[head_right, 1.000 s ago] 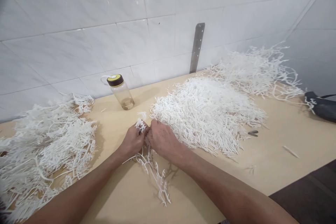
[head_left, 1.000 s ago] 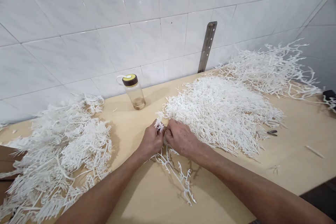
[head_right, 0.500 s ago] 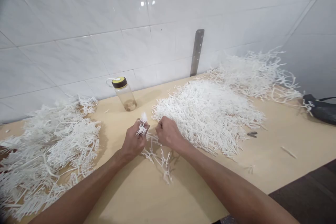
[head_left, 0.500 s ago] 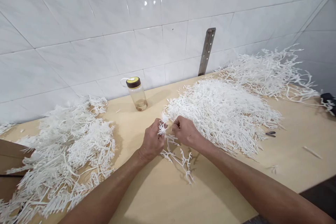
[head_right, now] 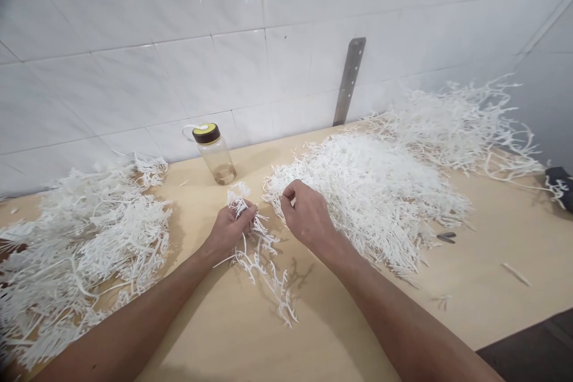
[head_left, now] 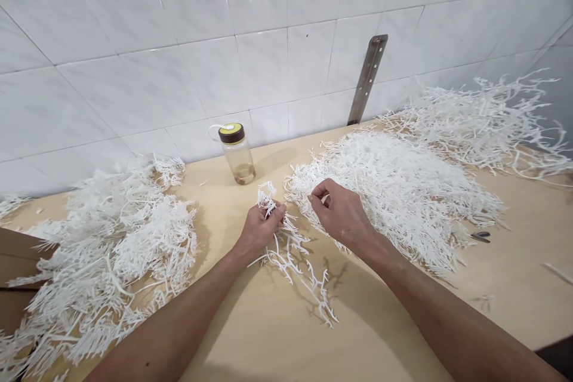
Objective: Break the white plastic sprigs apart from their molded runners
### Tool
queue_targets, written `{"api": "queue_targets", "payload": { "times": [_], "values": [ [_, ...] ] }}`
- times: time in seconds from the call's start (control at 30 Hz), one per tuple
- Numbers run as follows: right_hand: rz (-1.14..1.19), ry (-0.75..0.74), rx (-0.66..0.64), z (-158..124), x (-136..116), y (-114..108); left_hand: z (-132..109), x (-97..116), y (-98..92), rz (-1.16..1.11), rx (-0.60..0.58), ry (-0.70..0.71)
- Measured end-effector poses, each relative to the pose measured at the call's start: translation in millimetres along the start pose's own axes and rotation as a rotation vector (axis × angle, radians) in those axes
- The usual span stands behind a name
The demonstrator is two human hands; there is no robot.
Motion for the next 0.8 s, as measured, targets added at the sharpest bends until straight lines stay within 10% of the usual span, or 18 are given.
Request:
{"api": "queue_targets", "payload": {
  "times": [0.3,0.8],
  "values": [
    [0.245,0.032,-0.365,-13.1,-20.2,10.3,-0.6,-0.7,-0.9,0.044,0.013,0.034],
    [0.428,0.073,-0.439,-15.4,-21.5,14.6,-2.4,1.9,-0.9,0.054,-0.013,0.022]
  ]
}}
Point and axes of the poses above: each hand's wrist, its own z-axis towards the middle knuckle, its own y-axis out of the palm, x = y × z, the point moved 1 cm from there along z, towards the middle knuckle, and after that the axes turned 3 degrees about x, right-handed, at the moved point
